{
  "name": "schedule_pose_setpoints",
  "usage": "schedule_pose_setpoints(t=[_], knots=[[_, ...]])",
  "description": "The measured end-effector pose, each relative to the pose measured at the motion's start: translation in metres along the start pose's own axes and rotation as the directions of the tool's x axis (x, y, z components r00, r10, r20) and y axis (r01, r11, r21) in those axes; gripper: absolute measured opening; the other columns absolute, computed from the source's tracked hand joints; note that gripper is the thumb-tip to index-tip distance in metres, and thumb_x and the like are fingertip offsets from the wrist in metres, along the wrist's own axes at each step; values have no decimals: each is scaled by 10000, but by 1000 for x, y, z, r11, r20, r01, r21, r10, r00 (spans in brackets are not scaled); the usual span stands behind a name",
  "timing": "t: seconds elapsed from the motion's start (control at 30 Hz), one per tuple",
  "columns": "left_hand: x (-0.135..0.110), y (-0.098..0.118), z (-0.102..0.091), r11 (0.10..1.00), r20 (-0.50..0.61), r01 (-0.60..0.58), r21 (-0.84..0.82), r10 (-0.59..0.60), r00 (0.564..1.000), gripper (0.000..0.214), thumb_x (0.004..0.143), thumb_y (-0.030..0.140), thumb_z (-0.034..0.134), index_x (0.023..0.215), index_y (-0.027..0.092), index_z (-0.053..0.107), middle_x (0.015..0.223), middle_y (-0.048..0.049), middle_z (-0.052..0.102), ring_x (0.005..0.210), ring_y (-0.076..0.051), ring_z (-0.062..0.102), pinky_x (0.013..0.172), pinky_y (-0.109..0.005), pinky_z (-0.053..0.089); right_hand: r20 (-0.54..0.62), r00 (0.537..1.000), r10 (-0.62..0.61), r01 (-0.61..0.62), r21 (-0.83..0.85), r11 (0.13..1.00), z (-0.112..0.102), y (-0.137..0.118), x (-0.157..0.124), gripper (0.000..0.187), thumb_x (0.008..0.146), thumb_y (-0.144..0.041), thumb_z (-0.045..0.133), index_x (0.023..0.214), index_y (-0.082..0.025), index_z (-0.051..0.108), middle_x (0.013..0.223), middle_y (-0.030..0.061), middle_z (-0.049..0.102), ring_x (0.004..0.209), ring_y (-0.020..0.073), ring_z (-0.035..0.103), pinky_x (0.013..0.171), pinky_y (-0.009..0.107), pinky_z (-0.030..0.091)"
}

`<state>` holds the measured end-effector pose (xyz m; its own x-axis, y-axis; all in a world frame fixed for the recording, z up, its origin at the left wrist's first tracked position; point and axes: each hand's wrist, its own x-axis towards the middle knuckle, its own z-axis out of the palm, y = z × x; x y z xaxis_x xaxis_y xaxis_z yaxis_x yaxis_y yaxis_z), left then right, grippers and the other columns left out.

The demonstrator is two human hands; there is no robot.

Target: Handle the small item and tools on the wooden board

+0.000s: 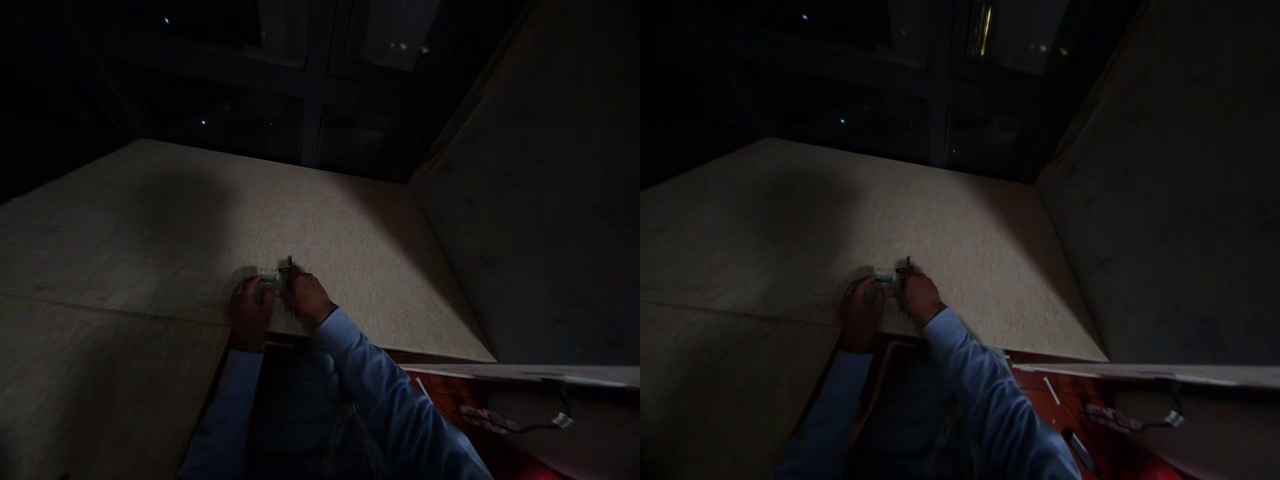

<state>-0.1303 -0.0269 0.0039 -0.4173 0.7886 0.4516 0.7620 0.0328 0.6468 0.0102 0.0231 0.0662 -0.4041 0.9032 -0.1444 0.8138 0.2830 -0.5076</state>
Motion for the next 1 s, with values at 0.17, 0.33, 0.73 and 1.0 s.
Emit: schedule_pose_setpoints(t=[0.17,0.33,0.73,1.0], knots=[[0,1,-1,999,1,35,5,-35,999,294,855,344,550,1057,191,700,1069,-106,728,989,-261,683,900,-377,508,-51,998,-43,45,26,999,4,5,0,273,1004,-318,484,1182,-158,614,1059,155,758,955,272,723,785,333,510],[-2,-3,2,999,7,40,0,-40,999,301,860,332,547,1073,183,698,1053,-104,728,988,-255,678,902,-372,501,-34,998,-57,57,4,998,-2,18,-8,254,964,-208,474,1167,-165,621,1024,131,766,903,268,724,733,310,487],[-1,-4,2,1000,-18,10,27,-10,1000,278,861,319,550,1039,170,704,1027,-106,732,985,-246,679,904,-360,504,-56,992,-117,119,32,992,-2,30,-29,311,946,-172,476,1125,-236,722,1007,84,777,915,235,712,770,288,477],[0,-7,4,1000,-38,17,24,-16,999,272,846,324,536,1012,181,696,1036,-103,726,997,-249,663,922,-379,496,-142,977,-158,176,121,977,3,38,-36,329,946,-171,500,1214,-211,686,1105,84,766,942,226,714,822,295,510]])
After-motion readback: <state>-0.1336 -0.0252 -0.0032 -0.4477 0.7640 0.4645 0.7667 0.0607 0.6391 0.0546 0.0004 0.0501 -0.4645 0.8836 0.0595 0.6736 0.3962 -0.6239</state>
